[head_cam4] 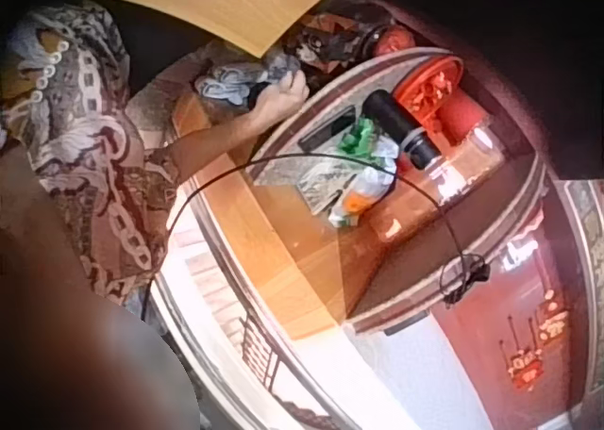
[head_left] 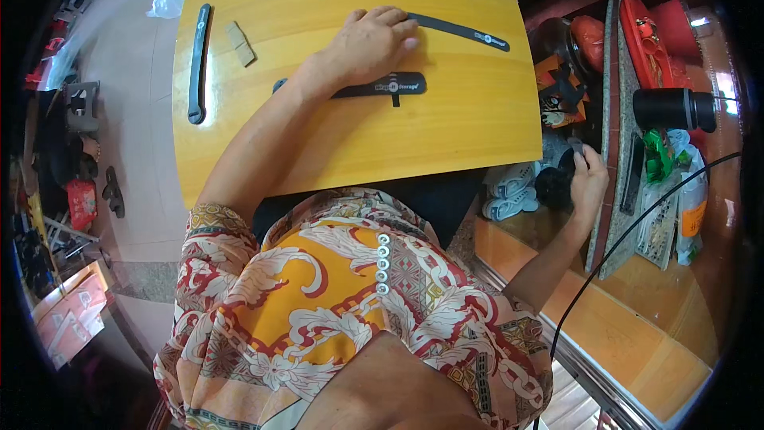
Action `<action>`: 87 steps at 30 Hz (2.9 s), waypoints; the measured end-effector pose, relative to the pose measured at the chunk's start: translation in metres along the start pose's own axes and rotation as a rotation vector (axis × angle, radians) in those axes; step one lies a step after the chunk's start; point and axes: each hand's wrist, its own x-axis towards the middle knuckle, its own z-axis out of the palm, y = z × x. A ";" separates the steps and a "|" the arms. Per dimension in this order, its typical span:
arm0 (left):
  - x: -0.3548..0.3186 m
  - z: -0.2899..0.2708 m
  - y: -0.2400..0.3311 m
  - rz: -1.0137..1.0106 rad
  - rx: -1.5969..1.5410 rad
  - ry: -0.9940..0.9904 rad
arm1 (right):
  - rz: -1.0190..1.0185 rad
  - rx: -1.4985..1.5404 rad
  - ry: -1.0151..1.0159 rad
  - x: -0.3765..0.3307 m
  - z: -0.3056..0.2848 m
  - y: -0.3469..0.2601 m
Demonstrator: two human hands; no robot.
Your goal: Manually assemble strap components by inserting small pins and fasteners into the material.
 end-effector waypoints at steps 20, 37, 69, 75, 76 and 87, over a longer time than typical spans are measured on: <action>-0.164 -0.066 0.048 -0.758 -1.025 0.341 | -0.567 0.311 -0.451 -0.014 0.047 -0.204; -0.147 -0.069 0.027 -1.015 -1.125 0.350 | -0.112 0.801 -0.500 0.009 0.072 -0.205; -0.138 -0.065 0.024 -1.049 -0.481 0.308 | -0.007 0.738 -0.447 0.014 0.082 -0.211; -0.140 -0.066 0.025 -1.056 -0.489 0.307 | -0.022 0.694 -0.415 0.013 0.081 -0.214; -0.139 -0.066 0.026 -1.075 -0.499 0.303 | -0.019 0.659 -0.422 0.013 0.080 -0.216; -0.134 -0.071 0.018 -1.027 -0.350 0.193 | -0.045 0.426 -0.387 0.015 0.079 -0.226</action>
